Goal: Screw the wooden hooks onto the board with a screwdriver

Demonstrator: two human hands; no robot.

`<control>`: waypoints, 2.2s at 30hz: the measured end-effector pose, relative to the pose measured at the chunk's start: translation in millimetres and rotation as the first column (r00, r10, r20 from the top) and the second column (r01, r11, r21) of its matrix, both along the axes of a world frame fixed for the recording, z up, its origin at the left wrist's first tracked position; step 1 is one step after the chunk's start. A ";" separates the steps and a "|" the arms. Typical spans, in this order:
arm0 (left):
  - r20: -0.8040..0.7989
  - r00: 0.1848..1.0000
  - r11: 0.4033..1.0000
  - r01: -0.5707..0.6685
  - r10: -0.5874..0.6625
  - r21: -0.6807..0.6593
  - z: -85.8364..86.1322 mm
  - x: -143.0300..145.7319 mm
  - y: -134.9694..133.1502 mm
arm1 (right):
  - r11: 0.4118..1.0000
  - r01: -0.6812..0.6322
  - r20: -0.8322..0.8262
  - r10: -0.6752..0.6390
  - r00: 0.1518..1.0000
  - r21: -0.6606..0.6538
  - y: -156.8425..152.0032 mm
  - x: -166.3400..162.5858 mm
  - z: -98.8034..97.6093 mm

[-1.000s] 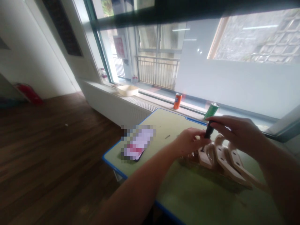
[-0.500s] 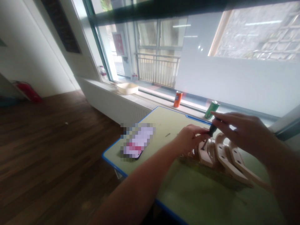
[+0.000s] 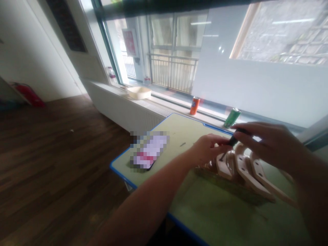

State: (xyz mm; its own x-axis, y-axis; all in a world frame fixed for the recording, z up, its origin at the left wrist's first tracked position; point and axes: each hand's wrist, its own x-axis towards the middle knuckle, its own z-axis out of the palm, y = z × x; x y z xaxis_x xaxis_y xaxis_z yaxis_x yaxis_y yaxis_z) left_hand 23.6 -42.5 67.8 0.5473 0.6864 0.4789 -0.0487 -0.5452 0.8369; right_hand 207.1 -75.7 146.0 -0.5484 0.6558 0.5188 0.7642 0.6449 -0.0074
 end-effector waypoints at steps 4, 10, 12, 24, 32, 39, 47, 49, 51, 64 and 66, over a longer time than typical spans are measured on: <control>-0.026 1.000 1.000 -0.010 0.009 -0.023 0.1 -0.6 -0.6 | 0.995 -0.081 -0.046 0.078 0.996 -0.050 4.6 11.7 0.8; 0.005 0.989 0.985 -0.149 0.150 0.086 -3.8 2.6 -0.3 | 0.992 0.041 0.055 -0.048 0.997 0.118 5.0 1.9 2.7; -0.003 0.991 0.979 -0.134 0.136 0.156 -5.6 4.5 0.4 | 0.976 0.083 0.092 -0.103 0.990 0.201 4.5 -0.4 3.2; -0.088 0.996 0.983 0.013 0.003 0.182 -4.0 5.5 1.4 | 0.999 0.030 -0.022 -0.031 0.999 -0.041 10.0 9.5 0.1; 0.010 0.991 0.990 -0.130 0.130 -0.053 -9.6 7.8 -2.9 | 0.985 0.100 0.116 -0.116 0.986 0.138 5.5 -4.0 -9.5; 0.008 0.999 0.992 0.051 -0.050 -0.118 -6.7 2.1 1.7 | 0.995 -0.060 0.026 0.063 0.998 -0.077 3.9 1.9 -5.9; 0.033 0.996 0.986 -0.078 0.084 -0.150 -8.3 2.5 -0.2 | 0.980 -0.005 0.082 -0.011 0.997 0.197 8.9 2.8 -5.2; 0.047 0.995 0.993 -0.084 0.087 -0.079 -9.1 3.2 0.6 | 0.950 0.069 0.117 -0.109 0.987 0.306 11.3 3.1 -6.3; 0.037 0.997 0.998 -0.065 0.065 -0.007 -9.2 3.5 1.9 | 0.943 0.106 0.138 -0.156 0.978 0.315 12.3 4.9 -6.4; 0.032 0.994 0.994 -0.102 0.103 -0.037 -5.7 1.2 -0.9 | 0.998 0.014 -0.029 -0.013 1.000 0.055 8.2 4.6 -7.0; 0.037 0.990 0.991 -0.134 0.134 0.007 -6.7 2.4 -1.2 | 0.990 0.073 -0.004 -0.073 0.997 0.119 6.1 -1.2 -6.8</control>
State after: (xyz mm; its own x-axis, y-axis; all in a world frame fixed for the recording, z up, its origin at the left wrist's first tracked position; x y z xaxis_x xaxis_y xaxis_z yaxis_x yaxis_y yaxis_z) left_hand 26.0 -43.7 61.2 0.4329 0.7473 0.5041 -0.0053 -0.5571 0.8304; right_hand 205.9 -69.6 139.2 -0.5015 0.6278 0.5953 0.8092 0.5837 0.0661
